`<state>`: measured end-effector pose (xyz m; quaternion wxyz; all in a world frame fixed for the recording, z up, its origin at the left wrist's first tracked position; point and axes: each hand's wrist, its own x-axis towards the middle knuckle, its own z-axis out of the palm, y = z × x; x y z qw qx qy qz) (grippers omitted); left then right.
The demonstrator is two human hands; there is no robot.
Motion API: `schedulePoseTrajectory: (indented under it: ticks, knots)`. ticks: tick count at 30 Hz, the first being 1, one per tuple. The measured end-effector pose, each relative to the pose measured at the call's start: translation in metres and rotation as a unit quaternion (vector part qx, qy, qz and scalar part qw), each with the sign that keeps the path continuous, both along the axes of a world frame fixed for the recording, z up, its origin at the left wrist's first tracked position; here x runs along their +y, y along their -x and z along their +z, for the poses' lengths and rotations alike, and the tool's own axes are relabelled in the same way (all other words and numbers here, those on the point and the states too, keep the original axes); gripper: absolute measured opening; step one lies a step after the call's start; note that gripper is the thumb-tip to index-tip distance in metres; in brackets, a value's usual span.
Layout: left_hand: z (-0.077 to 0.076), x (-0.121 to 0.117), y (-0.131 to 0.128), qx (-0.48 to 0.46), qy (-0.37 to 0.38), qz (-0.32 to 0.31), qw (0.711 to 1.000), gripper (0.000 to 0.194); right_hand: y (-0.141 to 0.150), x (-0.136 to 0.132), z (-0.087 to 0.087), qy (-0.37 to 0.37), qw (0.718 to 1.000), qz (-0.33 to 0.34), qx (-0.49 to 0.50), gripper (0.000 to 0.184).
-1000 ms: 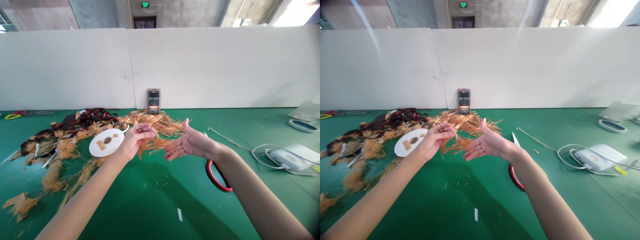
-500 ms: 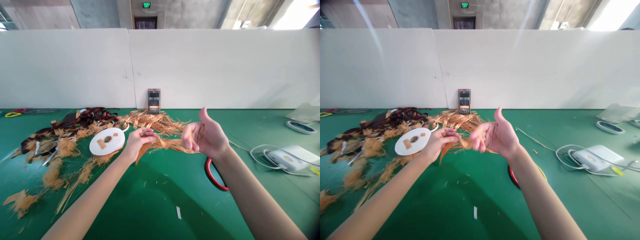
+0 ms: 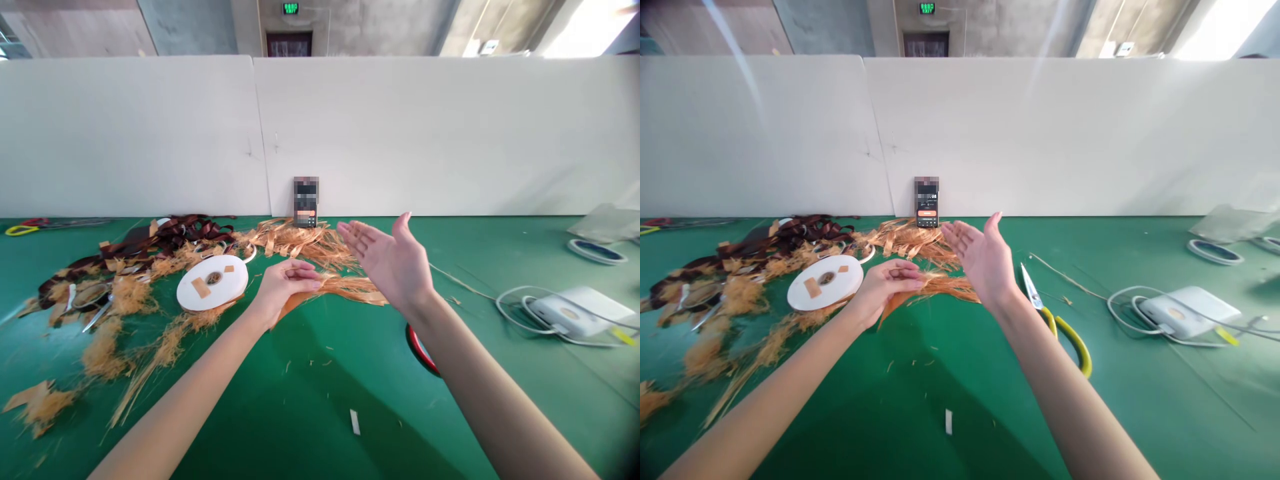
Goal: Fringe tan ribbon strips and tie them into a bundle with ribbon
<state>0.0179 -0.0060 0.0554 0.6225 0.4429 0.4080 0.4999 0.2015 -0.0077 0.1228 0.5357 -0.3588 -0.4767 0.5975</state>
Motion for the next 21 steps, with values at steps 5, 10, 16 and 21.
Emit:
schedulePoseTrajectory:
  ticks: [5, 10, 16, 21]
  knots:
    - [0.005, 0.004, 0.002, -0.026, -0.001, 0.053, 0.998, 0.031, -0.015, -0.002, 0.002, 0.077, 0.977, 0.191, -0.057, 0.105]
    - [0.012, 0.007, 0.008, -0.038, -0.014, 0.074, 0.996, 0.033, -0.021, 0.004, -0.009, 0.194, 0.938, 0.194, -0.212, 0.108]
    - [0.004, 0.003, 0.005, 0.01, -0.003, 0.043, 0.999, 0.032, -0.007, 0.005, -0.012, 0.061, 0.997, -0.025, -0.05, 0.092]
    - [-0.004, 0.005, 0.003, 0.056, -0.025, 0.037, 0.997, 0.031, -0.003, -0.004, -0.002, 0.013, 0.994, 0.078, 0.078, 0.087]
